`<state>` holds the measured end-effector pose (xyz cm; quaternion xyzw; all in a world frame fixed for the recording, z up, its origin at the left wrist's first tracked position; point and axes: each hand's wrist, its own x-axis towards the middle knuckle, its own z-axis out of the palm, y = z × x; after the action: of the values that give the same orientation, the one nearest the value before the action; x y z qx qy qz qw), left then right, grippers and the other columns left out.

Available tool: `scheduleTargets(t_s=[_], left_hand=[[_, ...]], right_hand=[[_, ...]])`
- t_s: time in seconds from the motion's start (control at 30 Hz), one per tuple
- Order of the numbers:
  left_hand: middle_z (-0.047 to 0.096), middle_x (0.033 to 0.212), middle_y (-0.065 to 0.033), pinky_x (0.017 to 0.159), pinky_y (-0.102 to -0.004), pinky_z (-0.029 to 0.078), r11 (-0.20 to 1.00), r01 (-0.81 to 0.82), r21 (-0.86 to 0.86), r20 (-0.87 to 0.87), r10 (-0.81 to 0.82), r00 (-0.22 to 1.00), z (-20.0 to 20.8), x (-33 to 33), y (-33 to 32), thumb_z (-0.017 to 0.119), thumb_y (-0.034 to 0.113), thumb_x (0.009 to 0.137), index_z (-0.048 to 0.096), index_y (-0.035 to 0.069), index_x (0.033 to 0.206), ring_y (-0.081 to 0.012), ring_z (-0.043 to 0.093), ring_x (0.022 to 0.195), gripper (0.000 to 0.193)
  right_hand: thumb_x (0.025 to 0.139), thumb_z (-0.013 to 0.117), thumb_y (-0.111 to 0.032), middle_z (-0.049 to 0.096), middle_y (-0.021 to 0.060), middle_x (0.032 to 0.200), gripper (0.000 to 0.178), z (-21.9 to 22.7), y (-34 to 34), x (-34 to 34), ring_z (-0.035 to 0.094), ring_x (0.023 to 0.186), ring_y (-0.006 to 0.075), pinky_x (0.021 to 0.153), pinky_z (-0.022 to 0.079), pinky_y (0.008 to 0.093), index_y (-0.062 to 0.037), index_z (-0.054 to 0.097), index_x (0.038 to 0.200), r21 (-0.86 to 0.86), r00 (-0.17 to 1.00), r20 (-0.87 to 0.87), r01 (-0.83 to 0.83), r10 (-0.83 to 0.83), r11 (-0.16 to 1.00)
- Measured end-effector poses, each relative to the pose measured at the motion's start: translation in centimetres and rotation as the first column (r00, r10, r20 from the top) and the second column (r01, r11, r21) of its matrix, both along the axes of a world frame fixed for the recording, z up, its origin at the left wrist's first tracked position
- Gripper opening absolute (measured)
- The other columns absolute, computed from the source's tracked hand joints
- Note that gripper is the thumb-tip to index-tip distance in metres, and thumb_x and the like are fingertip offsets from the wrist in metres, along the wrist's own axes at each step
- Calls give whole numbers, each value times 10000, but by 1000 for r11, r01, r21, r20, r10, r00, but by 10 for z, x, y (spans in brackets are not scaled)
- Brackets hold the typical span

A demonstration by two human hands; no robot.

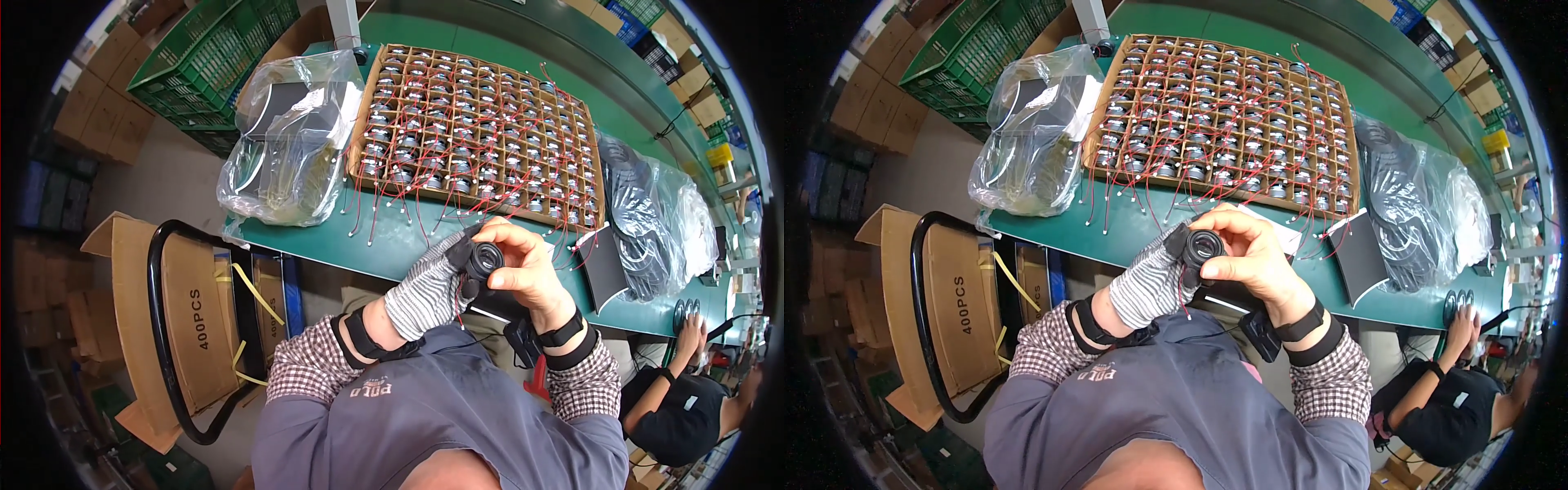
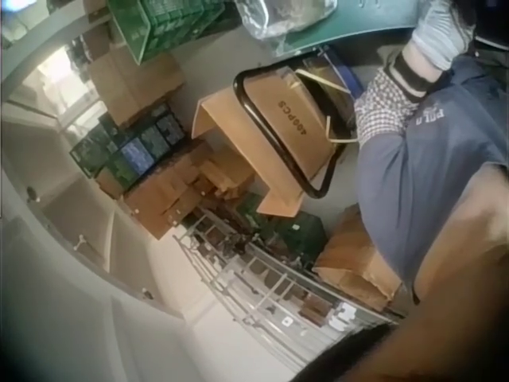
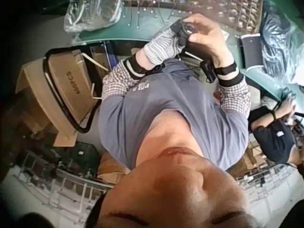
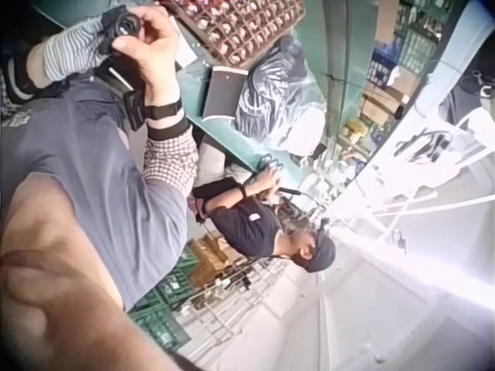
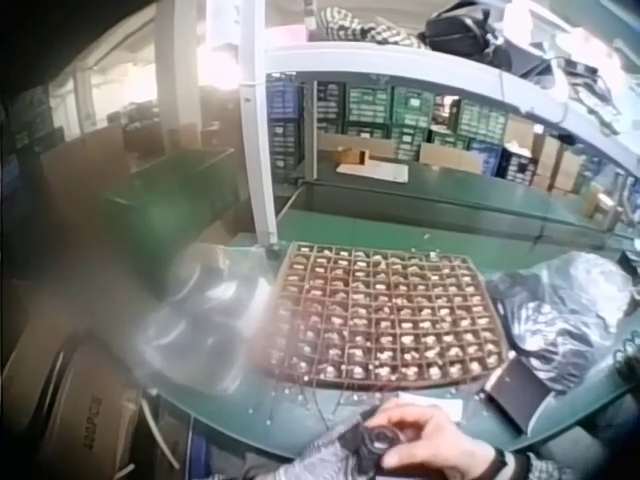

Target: The person picks up a speaker from a tray, peels a backing from an adhesive ring, and presses the ring onto the speaker. This process is repeated for several speakers before the person begins pressing the speakers onto a black foam pad.

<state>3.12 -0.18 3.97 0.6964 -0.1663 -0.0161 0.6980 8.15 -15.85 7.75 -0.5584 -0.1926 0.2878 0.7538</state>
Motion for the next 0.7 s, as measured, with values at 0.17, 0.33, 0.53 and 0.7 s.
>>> scheduleTargets(t_s=[0.17, 0.33, 0.53, 0.7], left_hand=[[570, 970, -74, 740, -301, 479, 996, 83, -24, -131, -85, 988, 5, -1, -4, 501, 1, 792, 482, 27, 1150, -213, 567, 848, 360], [558, 893, -39, 627, -254, 476, 999, -34, -22, -187, 30, 982, 4, 15, -11, 550, 99, 840, 506, 36, 1086, -134, 549, 785, 258], [561, 862, -16, 563, -227, 461, 819, -154, -552, -532, -203, 822, 47, 45, -34, 645, 203, 825, 520, 60, 1088, -98, 541, 749, 325], [574, 862, -23, 643, -239, 467, 948, -58, -312, -373, -66, 925, 72, 78, -49, 630, 225, 830, 517, 38, 1096, -106, 553, 801, 345]], right_hand=[[653, 781, -181, 510, 40, 994, 431, -2, -12, 6, 509, 952, 136, 845, 401, 258, -1, 612, 1006, -67, 991, 136, 23, -14, 997], [776, 664, -242, 548, 56, 981, 301, 13, 5, -2, 521, 892, 124, 784, 418, 259, 2, 619, 945, -57, 956, 223, 208, -190, 977], [937, 402, -275, 623, 87, 895, 379, 23, -5, 18, 569, 818, 137, 777, 433, 254, 39, 610, 897, -156, 851, 421, 409, -314, 899], [936, 429, -197, 606, 24, 738, 277, 42, -28, 48, 548, 669, 106, 637, 442, 229, 9, 609, 893, -46, 859, 382, 385, -340, 922]])
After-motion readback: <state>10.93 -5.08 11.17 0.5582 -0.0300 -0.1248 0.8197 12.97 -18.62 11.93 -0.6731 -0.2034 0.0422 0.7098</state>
